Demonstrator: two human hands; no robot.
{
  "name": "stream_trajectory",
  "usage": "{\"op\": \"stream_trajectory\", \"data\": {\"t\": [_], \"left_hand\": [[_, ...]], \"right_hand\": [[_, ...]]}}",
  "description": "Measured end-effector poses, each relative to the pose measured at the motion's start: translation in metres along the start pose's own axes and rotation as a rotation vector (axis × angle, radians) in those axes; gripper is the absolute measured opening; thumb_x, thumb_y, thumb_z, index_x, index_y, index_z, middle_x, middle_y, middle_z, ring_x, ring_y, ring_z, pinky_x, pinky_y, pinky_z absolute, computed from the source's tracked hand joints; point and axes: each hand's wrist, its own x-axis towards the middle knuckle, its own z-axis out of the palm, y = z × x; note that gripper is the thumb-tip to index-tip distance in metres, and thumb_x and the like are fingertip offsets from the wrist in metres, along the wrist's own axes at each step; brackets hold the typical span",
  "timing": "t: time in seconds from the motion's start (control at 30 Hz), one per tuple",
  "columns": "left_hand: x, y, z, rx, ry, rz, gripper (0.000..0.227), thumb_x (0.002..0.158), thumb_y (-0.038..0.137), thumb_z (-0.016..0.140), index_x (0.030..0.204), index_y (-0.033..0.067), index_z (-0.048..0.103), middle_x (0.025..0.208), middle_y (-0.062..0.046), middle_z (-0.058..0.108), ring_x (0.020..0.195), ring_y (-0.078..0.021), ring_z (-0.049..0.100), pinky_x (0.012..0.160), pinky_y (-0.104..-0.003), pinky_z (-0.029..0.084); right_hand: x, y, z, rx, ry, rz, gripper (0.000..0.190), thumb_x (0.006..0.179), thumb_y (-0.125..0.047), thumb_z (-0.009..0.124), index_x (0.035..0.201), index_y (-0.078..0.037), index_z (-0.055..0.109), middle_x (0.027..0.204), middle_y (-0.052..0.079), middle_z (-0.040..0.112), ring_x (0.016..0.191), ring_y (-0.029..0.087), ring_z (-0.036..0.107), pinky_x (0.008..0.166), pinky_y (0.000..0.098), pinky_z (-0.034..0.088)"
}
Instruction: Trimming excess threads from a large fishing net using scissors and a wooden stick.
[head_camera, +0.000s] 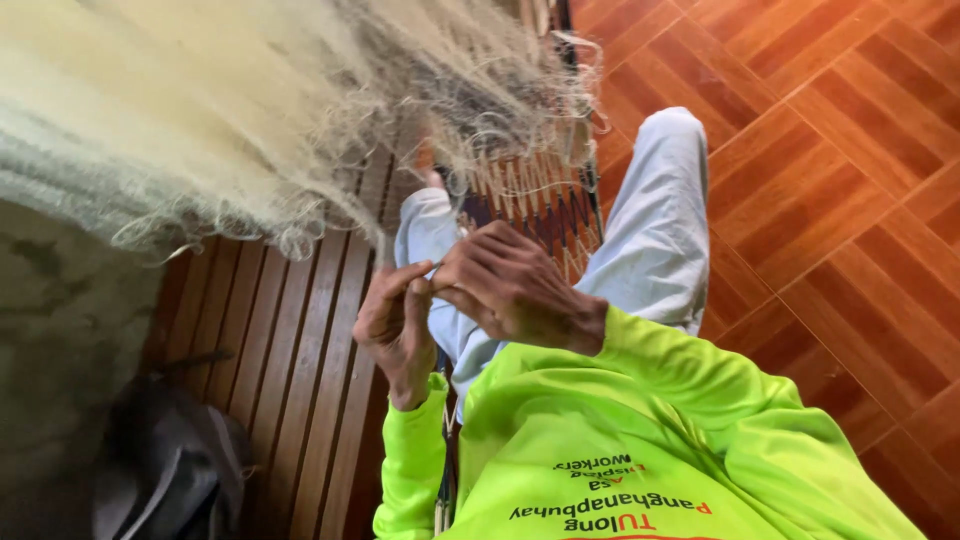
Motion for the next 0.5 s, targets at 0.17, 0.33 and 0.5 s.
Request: {"op": "stream_trajectory", "data": {"t": [0.17,0.33,0.5], "left_hand": [[0.012,0.022,-0.003,0.168,0.061,0.131,0.015,0.089,-0.006,0.073,0.101,0.0,0.079,0.072,-0.009,0.06,0.053,-0.0078,0.042,0.046,-0.023,0.037],[0.011,0.019,-0.007,0.269,0.105,0.241,0.02,0.08,-0.004,0.085,0.097,0.0036,0.081,0.075,-0.011,0.068,0.046,-0.0102,0.046,0.04,-0.023,0.039],[0.008,0.018,-0.007,0.227,0.225,0.182,0.003,0.086,-0.001,0.08,0.089,0.0005,0.079,0.07,-0.009,0.067,0.05,-0.0078,0.043,0.043,-0.023,0.037]], "right_hand": [[0.006,0.004,-0.002,0.072,-0.034,0.059,0.005,0.1,-0.012,0.065,0.098,-0.008,0.067,0.089,0.007,0.067,0.083,0.027,0.069,0.08,0.0397,0.053],[0.025,0.001,-0.007,0.092,-0.067,0.073,0.002,0.099,-0.008,0.068,0.097,-0.007,0.068,0.082,0.006,0.064,0.075,0.023,0.066,0.077,0.0379,0.054],[0.034,-0.006,0.0,0.228,-0.089,0.138,0.001,0.099,-0.006,0.069,0.099,-0.006,0.068,0.078,0.008,0.063,0.069,0.025,0.065,0.074,0.0382,0.053]]}}
